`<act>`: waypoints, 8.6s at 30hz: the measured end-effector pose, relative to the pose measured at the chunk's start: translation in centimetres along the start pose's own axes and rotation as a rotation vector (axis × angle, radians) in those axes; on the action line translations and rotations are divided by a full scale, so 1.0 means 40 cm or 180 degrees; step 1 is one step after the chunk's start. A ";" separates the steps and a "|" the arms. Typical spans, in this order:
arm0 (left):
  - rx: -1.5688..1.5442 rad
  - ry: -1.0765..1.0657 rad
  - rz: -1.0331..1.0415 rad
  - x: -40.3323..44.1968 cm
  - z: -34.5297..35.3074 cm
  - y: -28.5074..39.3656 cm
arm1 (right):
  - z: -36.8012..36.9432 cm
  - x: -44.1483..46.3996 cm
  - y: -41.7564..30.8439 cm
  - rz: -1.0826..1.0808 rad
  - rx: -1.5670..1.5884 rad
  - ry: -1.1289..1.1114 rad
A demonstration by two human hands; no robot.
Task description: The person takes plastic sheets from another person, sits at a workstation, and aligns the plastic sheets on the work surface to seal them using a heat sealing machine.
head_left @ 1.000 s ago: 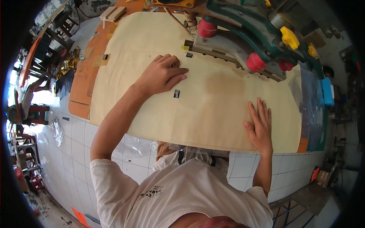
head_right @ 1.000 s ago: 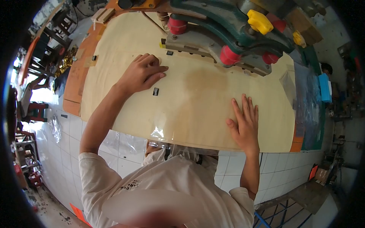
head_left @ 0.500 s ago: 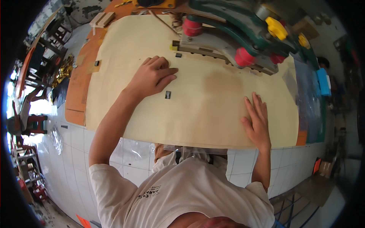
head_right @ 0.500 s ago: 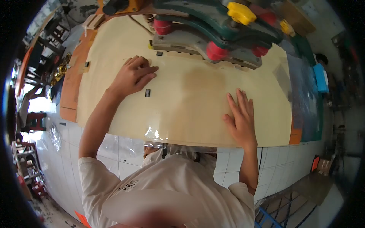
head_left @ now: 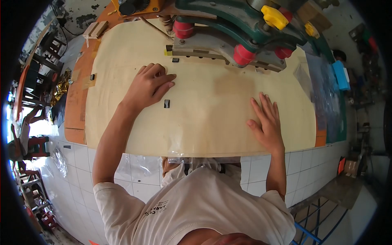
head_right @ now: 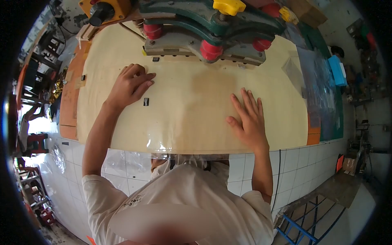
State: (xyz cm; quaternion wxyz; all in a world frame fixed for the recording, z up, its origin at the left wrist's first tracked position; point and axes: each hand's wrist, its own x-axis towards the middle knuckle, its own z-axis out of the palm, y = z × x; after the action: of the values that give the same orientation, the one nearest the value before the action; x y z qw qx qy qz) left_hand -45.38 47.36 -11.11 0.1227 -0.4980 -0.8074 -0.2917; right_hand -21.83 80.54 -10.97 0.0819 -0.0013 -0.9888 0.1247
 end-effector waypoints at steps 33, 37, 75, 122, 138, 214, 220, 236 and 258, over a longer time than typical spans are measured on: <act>0.0373 0.0297 0.0532 -0.019 0.028 -0.023 | 0.019 -0.029 0.006 0.0321 0.1043 0.0797; 0.0369 0.0095 0.0328 -0.013 0.019 -0.012 | 0.029 -0.032 0.024 0.0161 0.0762 0.0751; 0.0262 0.0216 0.0444 -0.024 0.016 -0.032 | 0.031 -0.023 -0.001 0.0484 0.0883 0.0838; 0.0430 -0.0086 0.0149 -0.023 0.011 -0.033 | 0.034 -0.007 0.010 0.0349 0.0458 0.0676; 0.0360 -0.0001 0.0143 -0.020 0.017 -0.029 | 0.034 -0.005 0.009 0.0336 0.0530 0.0692; 0.0517 0.0046 0.0272 -0.009 0.021 0.023 | -0.169 -0.056 0.330 0.0978 0.0429 0.0867; 0.0477 0.0063 0.0289 -0.010 0.025 0.021 | -0.218 -0.038 0.856 0.2962 -0.0778 0.1083; 0.0429 0.0004 0.0094 -0.010 0.030 0.029 | -0.228 -0.031 0.726 0.1900 -0.0121 0.0243; 0.0912 -0.0876 0.0054 0.013 -0.055 0.136 | -0.664 -0.028 0.640 0.1382 -0.0244 0.2463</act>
State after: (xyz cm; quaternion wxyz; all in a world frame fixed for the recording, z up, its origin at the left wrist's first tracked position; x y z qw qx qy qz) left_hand -41.09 48.26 -7.20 0.0832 -0.5174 -0.8456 -0.1020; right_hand -16.86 111.85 7.92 0.4177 -0.2585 -0.8661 0.0925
